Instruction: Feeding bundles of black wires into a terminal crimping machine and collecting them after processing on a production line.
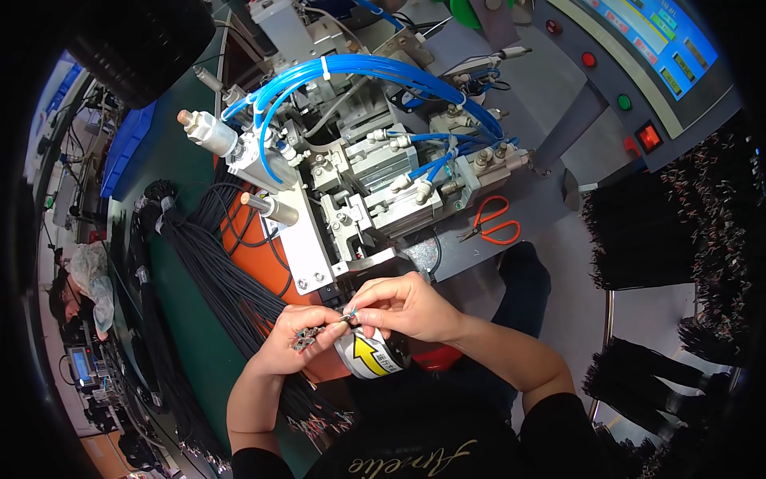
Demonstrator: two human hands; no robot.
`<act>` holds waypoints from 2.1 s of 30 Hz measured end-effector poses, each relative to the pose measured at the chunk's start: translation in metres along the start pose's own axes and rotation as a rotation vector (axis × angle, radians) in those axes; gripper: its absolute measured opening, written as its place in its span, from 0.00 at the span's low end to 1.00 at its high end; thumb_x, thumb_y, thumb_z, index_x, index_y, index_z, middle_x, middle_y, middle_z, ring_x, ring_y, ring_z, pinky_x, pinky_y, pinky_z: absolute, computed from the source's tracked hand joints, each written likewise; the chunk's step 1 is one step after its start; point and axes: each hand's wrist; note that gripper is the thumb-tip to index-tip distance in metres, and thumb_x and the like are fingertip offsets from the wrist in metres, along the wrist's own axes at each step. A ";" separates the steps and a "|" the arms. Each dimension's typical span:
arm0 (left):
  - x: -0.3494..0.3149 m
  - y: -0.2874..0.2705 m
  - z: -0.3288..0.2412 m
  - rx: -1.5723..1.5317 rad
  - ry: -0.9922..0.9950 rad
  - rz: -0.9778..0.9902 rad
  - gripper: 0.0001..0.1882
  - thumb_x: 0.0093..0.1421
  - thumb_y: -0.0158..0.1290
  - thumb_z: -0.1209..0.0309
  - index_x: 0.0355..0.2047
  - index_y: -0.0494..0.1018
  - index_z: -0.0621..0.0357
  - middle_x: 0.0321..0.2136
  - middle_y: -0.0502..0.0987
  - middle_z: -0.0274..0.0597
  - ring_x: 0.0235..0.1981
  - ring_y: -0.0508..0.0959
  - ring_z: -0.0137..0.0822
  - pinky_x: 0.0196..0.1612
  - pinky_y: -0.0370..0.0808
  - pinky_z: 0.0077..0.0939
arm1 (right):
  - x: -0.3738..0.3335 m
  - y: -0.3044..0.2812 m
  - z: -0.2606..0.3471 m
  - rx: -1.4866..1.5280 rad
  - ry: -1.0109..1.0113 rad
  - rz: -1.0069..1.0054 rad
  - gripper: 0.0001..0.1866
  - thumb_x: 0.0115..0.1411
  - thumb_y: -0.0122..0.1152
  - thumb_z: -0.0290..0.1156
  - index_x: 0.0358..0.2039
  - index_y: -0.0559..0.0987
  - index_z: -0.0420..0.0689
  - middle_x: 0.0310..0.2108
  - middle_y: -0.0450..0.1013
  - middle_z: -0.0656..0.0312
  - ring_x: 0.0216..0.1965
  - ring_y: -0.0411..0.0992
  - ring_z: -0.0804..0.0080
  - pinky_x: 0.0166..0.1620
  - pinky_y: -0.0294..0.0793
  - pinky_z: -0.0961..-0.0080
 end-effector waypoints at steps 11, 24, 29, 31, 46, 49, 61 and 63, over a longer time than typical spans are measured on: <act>-0.008 0.025 0.004 0.587 0.136 -0.143 0.13 0.52 0.56 0.77 0.39 0.76 0.63 0.23 0.76 0.42 0.22 0.77 0.39 0.28 0.74 0.29 | 0.001 0.016 0.014 -1.301 -0.426 -0.204 0.02 0.53 0.62 0.23 0.27 0.78 0.38 0.25 0.72 0.60 0.20 0.74 0.68 0.23 0.72 0.74; -0.007 0.028 -0.010 0.840 0.165 -0.155 0.28 0.41 0.57 0.75 0.47 0.73 0.66 0.32 0.71 0.42 0.30 0.74 0.39 0.32 0.74 0.30 | 0.001 0.011 0.007 -1.424 -0.387 -0.194 0.03 0.54 0.60 0.25 0.29 0.76 0.40 0.26 0.69 0.60 0.22 0.73 0.62 0.24 0.71 0.68; -0.004 0.025 -0.015 0.892 0.217 -0.022 0.27 0.44 0.55 0.75 0.48 0.73 0.69 0.30 0.69 0.41 0.30 0.73 0.37 0.31 0.73 0.29 | 0.000 0.010 0.006 -1.479 -0.384 -0.176 0.04 0.54 0.60 0.26 0.30 0.76 0.40 0.27 0.69 0.60 0.22 0.72 0.62 0.24 0.71 0.68; -0.003 0.026 -0.015 0.969 0.226 0.038 0.26 0.45 0.54 0.75 0.48 0.72 0.70 0.30 0.68 0.41 0.30 0.73 0.37 0.31 0.73 0.29 | 0.000 0.010 0.006 -1.538 -0.389 -0.164 0.04 0.55 0.60 0.26 0.30 0.77 0.40 0.26 0.69 0.60 0.22 0.72 0.62 0.24 0.71 0.68; -0.003 0.019 -0.011 0.813 0.141 -0.077 0.25 0.42 0.57 0.78 0.45 0.75 0.63 0.30 0.71 0.42 0.31 0.74 0.40 0.32 0.72 0.31 | 0.009 -0.006 -0.001 -1.122 -0.240 -0.193 0.04 0.53 0.62 0.26 0.29 0.79 0.39 0.24 0.73 0.58 0.21 0.74 0.63 0.23 0.71 0.70; -0.011 0.010 0.000 0.751 0.160 -0.171 0.25 0.39 0.58 0.79 0.43 0.76 0.61 0.30 0.72 0.42 0.31 0.74 0.41 0.32 0.71 0.31 | 0.009 -0.009 0.003 -1.018 -0.183 -0.217 0.04 0.53 0.62 0.26 0.28 0.78 0.40 0.23 0.74 0.57 0.22 0.75 0.61 0.25 0.72 0.68; -0.030 0.012 0.004 0.697 -0.034 -0.259 0.17 0.42 0.62 0.78 0.35 0.74 0.61 0.28 0.76 0.44 0.27 0.76 0.43 0.31 0.70 0.34 | 0.000 0.024 0.003 -0.830 -0.418 -0.101 0.11 0.53 0.63 0.20 0.39 0.80 0.38 0.33 0.76 0.59 0.21 0.72 0.73 0.25 0.70 0.77; -0.030 0.010 -0.001 0.537 0.098 -0.266 0.16 0.43 0.63 0.77 0.34 0.73 0.62 0.27 0.76 0.45 0.26 0.77 0.43 0.29 0.70 0.33 | 0.010 0.026 -0.001 -0.799 -0.583 -0.053 0.13 0.54 0.63 0.19 0.41 0.80 0.38 0.35 0.76 0.61 0.22 0.71 0.78 0.25 0.69 0.80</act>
Point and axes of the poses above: each hand's wrist, its own x-axis towards the middle knuckle, its own y-axis out of the palm, z = x × y
